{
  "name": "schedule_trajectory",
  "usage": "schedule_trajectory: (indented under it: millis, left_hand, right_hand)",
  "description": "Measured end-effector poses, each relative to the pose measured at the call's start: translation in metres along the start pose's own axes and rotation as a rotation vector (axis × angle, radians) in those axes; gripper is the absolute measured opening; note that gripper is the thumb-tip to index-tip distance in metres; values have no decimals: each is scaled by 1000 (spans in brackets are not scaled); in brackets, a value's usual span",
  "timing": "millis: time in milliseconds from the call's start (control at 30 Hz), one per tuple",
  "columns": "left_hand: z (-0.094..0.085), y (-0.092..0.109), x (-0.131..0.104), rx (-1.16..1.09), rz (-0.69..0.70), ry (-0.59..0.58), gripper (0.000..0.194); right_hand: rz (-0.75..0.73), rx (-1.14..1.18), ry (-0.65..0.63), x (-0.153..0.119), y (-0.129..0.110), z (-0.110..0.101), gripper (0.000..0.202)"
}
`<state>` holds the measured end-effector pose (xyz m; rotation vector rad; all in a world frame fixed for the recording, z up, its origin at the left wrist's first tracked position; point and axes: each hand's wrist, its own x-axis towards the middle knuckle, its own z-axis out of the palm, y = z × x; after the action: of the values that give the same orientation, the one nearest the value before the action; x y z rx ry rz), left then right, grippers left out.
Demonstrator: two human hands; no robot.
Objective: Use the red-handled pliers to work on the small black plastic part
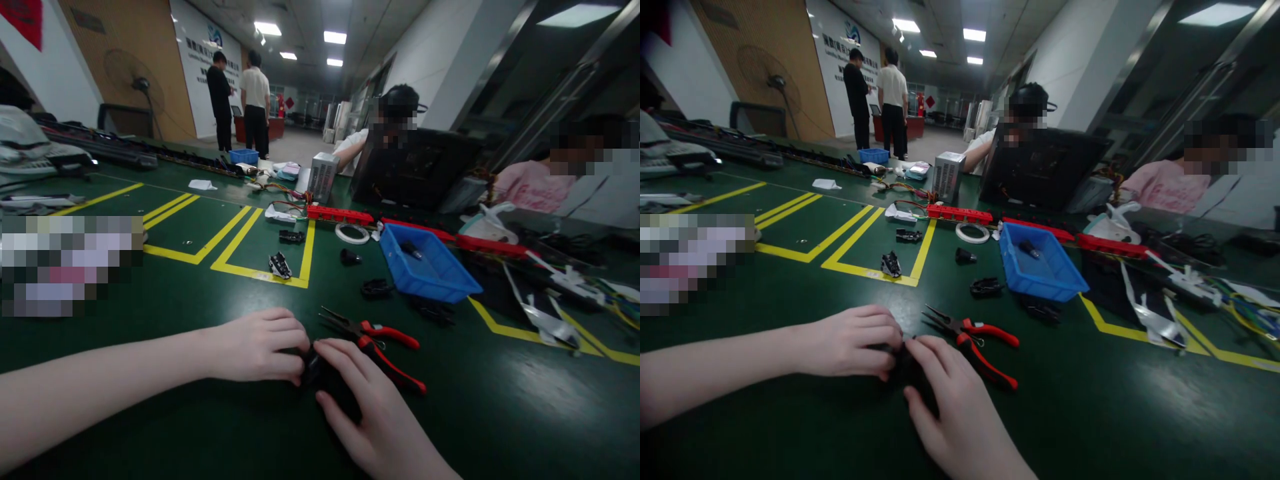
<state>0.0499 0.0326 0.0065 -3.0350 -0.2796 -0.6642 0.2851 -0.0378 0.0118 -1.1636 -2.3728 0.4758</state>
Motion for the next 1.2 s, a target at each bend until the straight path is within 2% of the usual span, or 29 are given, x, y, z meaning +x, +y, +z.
schedule_trajectory:
  millis: [100, 233, 300, 400, 467, 533, 667, 767, 867, 967, 1067, 1200]
  left_hand:
    - [2, -1, -3, -23, 18, 21, 9]
    - [-1, -1, -4, -17, 27, 14, 7]
    - [-2, -1, -3, -21, 44, 0, 7]
    - [-3, -1, -2, -49, 63, -25, 9]
    - [-2, -2, -2, -63, 63, -24, 10]
    - [-2, -3, -3, -66, 57, -24, 9]
    - [-2, -7, -7, -60, 26, -56, 11]
    - [-5, -12, -10, -59, -34, -91, 12]
    - [-10, -17, -12, -79, -171, -102, 9]
    - [-13, -22, -13, -130, -278, -95, 7]
    - [-12, -25, -13, -163, -294, -95, 7]
    - [-11, -27, -14, -193, -286, -101, 13]
  right_hand:
    - [-36, -93, 65, -3, 6, -3, 47]
    - [-25, -184, 283, -6, 20, -12, 30]
    - [9, -234, 361, -7, 25, -15, 50]
    - [64, -293, 330, -7, 27, -14, 99]
    - [70, -311, 263, -7, 26, -11, 114]
    - [76, -322, 218, -6, 25, -8, 118]
    - [81, -372, 226, -3, 29, -9, 117]
    - [114, -475, 252, -3, 40, -13, 112]
    - [250, -585, 248, -5, 59, -17, 94]
    - [357, -554, 219, -8, 76, -20, 74]
    - [349, -509, 220, -9, 83, -22, 58]
    - [331, -463, 266, -8, 85, -21, 51]
